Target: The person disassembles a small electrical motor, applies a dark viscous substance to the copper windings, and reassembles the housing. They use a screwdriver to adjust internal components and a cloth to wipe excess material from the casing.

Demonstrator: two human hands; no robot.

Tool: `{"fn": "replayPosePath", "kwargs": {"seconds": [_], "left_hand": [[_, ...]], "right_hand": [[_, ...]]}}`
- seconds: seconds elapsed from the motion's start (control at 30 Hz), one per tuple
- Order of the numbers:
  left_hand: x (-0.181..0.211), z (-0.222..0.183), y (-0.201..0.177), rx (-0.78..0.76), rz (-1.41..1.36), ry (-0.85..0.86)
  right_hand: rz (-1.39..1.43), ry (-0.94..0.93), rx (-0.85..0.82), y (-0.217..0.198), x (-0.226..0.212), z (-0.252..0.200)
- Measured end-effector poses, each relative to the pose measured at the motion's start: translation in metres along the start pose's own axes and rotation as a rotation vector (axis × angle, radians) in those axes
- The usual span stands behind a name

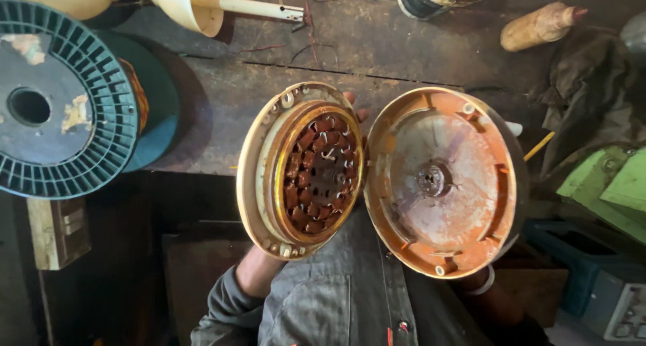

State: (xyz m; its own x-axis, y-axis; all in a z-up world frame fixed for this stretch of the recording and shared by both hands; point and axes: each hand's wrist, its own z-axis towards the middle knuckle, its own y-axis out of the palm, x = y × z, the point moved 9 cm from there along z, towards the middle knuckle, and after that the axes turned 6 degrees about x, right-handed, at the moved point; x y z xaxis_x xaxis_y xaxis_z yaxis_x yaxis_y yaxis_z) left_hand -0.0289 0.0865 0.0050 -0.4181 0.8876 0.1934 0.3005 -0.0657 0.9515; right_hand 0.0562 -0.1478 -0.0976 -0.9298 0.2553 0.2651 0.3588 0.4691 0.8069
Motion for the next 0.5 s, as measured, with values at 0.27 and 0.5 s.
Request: {"fn": "replayPosePath", "kwargs": {"seconds": [0.27,0.5], "left_hand": [[0.000,0.001,-0.007,0.009,-0.071,0.019],[-0.009,0.002,-0.025,0.022,-0.084,0.033]], "right_hand": [[-0.072,0.065,-0.162,0.062,0.030,0.010],[-0.081,0.036,-0.125,0.067,0.036,0.023]]}}
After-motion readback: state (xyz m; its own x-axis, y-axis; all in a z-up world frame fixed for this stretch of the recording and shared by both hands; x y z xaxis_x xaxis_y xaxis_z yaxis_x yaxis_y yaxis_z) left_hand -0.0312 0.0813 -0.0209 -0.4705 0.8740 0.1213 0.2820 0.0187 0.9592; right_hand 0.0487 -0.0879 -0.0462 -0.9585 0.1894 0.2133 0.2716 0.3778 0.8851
